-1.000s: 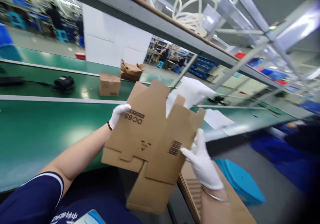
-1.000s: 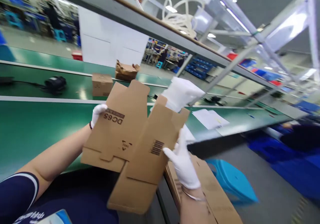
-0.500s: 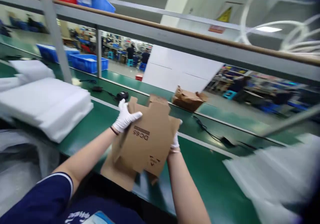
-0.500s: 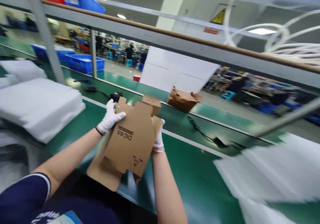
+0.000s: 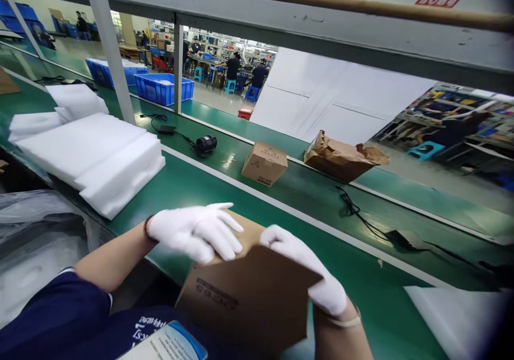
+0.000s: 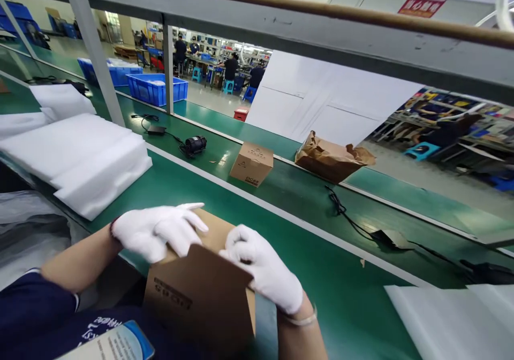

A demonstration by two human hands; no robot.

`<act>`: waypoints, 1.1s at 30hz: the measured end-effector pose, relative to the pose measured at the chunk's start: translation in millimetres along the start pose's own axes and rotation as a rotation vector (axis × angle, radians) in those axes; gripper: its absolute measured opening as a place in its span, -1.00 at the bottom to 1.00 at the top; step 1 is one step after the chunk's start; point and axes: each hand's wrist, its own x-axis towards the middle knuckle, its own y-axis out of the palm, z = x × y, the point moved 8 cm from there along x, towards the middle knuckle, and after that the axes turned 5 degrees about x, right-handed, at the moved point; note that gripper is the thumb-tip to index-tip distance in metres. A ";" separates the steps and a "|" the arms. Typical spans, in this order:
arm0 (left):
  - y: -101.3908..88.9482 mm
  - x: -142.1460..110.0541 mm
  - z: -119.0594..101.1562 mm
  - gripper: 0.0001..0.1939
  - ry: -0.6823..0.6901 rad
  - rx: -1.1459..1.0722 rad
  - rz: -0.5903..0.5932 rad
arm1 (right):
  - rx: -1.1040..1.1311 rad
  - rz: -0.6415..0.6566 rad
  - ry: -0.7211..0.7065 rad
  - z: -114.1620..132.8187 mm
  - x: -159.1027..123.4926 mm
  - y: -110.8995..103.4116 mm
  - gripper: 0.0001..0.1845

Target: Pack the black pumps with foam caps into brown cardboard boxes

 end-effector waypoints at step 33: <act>-30.0 -143.7 73.3 -0.32 -0.445 0.141 -0.913 | 0.699 -0.553 0.293 -122.9 -83.2 112.6 -0.04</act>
